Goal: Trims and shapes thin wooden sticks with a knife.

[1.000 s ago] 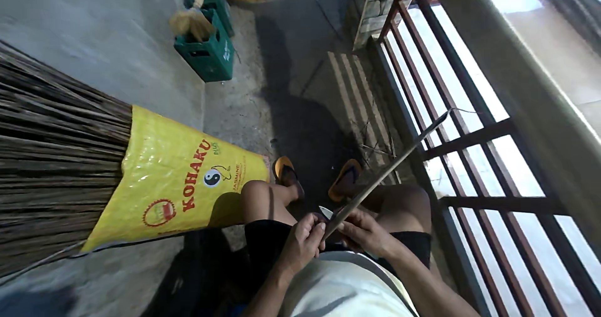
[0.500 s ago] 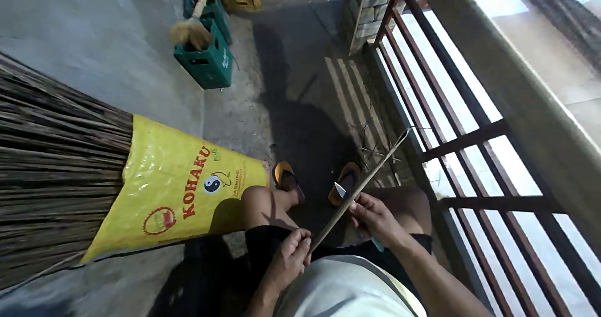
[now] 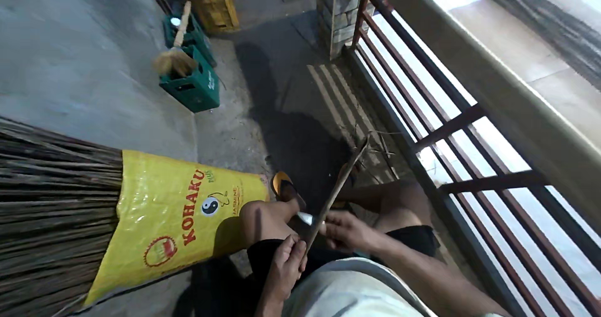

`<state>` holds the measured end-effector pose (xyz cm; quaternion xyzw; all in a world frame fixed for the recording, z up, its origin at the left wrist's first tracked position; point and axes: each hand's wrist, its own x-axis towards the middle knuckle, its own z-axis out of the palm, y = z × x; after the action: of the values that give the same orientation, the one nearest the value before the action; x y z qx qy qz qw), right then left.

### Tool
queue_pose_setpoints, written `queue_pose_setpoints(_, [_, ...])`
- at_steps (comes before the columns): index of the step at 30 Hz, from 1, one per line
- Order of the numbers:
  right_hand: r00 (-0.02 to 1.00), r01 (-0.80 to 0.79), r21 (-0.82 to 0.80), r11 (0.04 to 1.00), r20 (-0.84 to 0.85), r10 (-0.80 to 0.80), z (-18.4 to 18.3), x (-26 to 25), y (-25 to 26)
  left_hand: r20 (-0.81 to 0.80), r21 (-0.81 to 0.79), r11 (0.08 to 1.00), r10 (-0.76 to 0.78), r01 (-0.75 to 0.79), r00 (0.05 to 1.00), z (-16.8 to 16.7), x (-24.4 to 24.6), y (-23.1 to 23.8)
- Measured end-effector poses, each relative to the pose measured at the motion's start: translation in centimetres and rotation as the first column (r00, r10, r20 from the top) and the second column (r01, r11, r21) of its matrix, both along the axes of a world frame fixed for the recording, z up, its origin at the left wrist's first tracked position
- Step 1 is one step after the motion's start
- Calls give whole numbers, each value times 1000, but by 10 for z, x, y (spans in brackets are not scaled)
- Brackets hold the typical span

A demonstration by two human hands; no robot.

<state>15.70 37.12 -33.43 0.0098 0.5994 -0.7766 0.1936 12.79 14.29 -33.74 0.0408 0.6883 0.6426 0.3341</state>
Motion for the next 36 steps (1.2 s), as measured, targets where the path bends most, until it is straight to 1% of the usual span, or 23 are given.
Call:
queue_pose_setpoints(3, [994, 94, -62, 994, 57, -90, -5, -12, 27, 34, -13, 999, 37, -37, 999, -1, 5, -4])
queue_pose_setpoints(5, [989, 138, -93, 986, 64, -132, -11, -13, 26, 39, -20, 999, 43, -42, 998, -2, 3, -3])
queue_pose_setpoints(6, [988, 143, -91, 986, 70, -137, -11, -12, 20, 42, -24, 999, 39, -38, 998, -3, 2, -3])
queue_pose_setpoints(8, [992, 101, -78, 992, 82, -94, -8, -6, 8, 49, -26, 999, 30, -29, 998, -5, 2, -3])
queue_pose_setpoints(10, [995, 67, -38, 997, 79, -63, -4, -6, 10, 49, -32, 999, 28, -26, 998, -3, 3, -6])
queue_pose_setpoints(12, [989, 132, 12, 991, 59, -132, 1, -13, 29, 52, -47, 998, 33, -31, 998, 1, 6, -11])
queue_pose_setpoints(14, [972, 234, -13, 972, 12, -234, -8, -23, 47, 52, -51, 998, 42, -39, 998, 2, 8, -14])
queue_pose_setpoints(16, [957, 289, -44, 956, -5, -289, -15, -28, 51, 65, -45, 998, 44, -41, 997, 0, 7, -16])
queue_pose_setpoints(18, [966, 257, -42, 965, 7, -257, -14, -24, 41, 80, -58, 998, 41, -36, 996, -1, 5, -18])
queue_pose_setpoints(21, [990, 112, 15, 994, 89, -113, -7, -11, 24, 90, -77, 997, 32, -25, 995, 3, 7, -23])
queue_pose_setpoints(22, [987, 130, 32, 991, 93, -133, -5, -11, 27, 92, -79, 997, 25, -18, 995, 4, 8, -26])
queue_pose_setpoints(23, [973, 214, 60, 975, 77, -218, -2, -14, 37, 97, -83, 996, 19, -11, 995, 5, 10, -29])
queue_pose_setpoints(25, [907, 416, 78, 906, 25, -419, -4, -23, 68, 123, -79, 997, 7, 3, 992, 6, 15, -37])
queue_pose_setpoints(27, [878, 478, 43, 877, 19, -479, -10, -29, 81, 137, -62, 998, -3, 12, 991, 3, 18, -41])
queue_pose_setpoints(29, [884, 466, 21, 885, 37, -466, -13, -27, 75, 130, -80, 997, 8, 2, 992, -3, 19, -47])
queue_pose_setpoints(31, [914, 405, 39, 914, 29, -406, -15, -21, 66, 118, -93, 996, 19, -8, 993, -7, 19, -53])
queue_pose_setpoints(35, [985, 146, 92, 985, 77, -153, -17, -4, 34, 136, -85, 996, 24, -13, 990, -8, 26, -55])
queue_pose_setpoints(36, [988, 124, 102, 987, 76, -132, -16, -3, 29, 141, -81, 997, 21, -10, 990, -8, 26, -54])
